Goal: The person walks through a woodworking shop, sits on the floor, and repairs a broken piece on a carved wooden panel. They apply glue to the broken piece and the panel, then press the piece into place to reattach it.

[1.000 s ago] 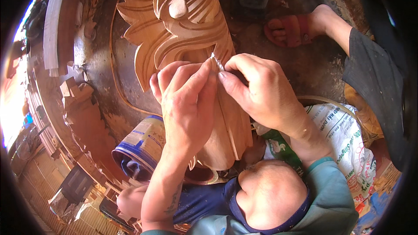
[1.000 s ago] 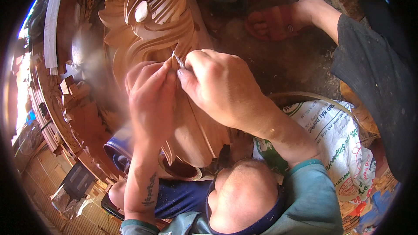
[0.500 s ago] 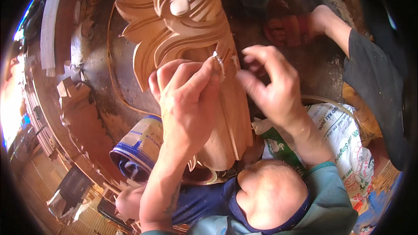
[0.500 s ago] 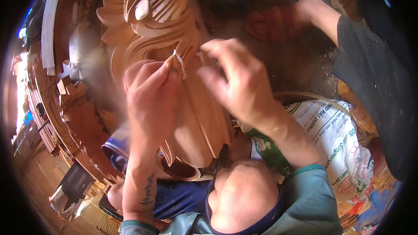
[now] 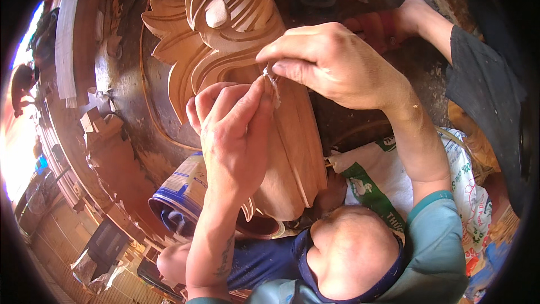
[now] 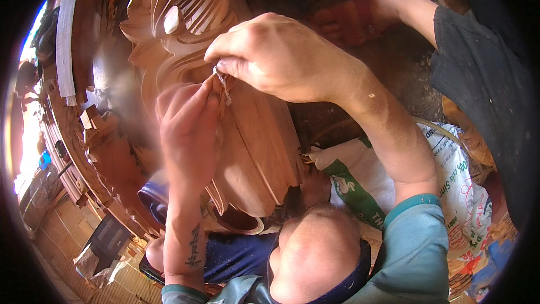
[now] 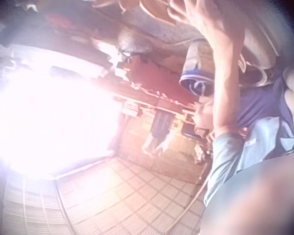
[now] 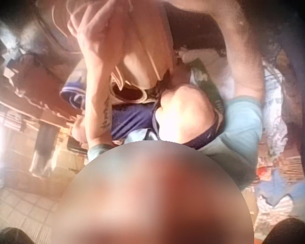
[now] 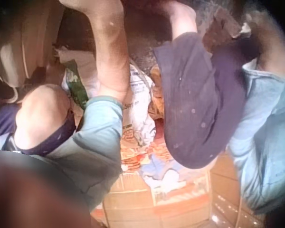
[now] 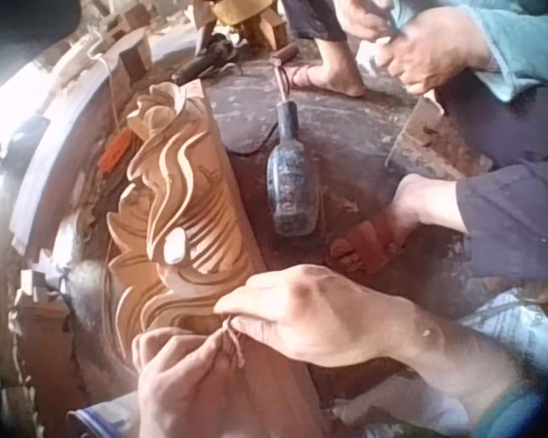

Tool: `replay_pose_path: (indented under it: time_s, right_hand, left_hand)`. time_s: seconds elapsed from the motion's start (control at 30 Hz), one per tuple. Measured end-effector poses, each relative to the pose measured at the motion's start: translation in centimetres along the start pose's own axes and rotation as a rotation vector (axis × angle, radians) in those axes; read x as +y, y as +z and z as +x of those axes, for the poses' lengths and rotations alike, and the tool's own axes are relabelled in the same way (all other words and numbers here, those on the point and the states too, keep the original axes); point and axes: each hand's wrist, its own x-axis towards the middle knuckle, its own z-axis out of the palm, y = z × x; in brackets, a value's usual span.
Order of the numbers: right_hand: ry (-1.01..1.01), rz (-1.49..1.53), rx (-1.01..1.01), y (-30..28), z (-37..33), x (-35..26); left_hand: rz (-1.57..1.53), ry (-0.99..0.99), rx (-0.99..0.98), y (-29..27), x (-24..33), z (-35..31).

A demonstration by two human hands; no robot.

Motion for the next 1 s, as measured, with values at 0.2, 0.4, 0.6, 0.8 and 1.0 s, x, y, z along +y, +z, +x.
replay_pose_path:
  time_s: [0.2,0.4,0.6,0.8,1.0]
  right_hand:
    - [0.062,-0.136,-0.234,0.3,2.2,-1.2]
    - [0.098,-0.131,0.299,1.5,-0.5,0.2]
    - [0.616,0.513,0.263,4.2,-3.8,-3.6]
    - [0.256,0.124,0.465,5.8,-5.5,-4.3]
    - [0.076,-0.187,0.486,7.7,-4.9,-3.4]
  left_hand:
    - [0.044,-0.01,-0.003,-0.2,-0.5,-0.3]
    - [0.055,-0.013,-0.023,-0.2,-0.1,0.1]
    - [0.015,-0.014,0.041,0.2,-0.3,-0.2]
    - [0.017,-0.015,-0.039,0.0,-0.3,0.2]
    - [-0.02,-0.055,-0.072,-0.6,-0.7,0.1]
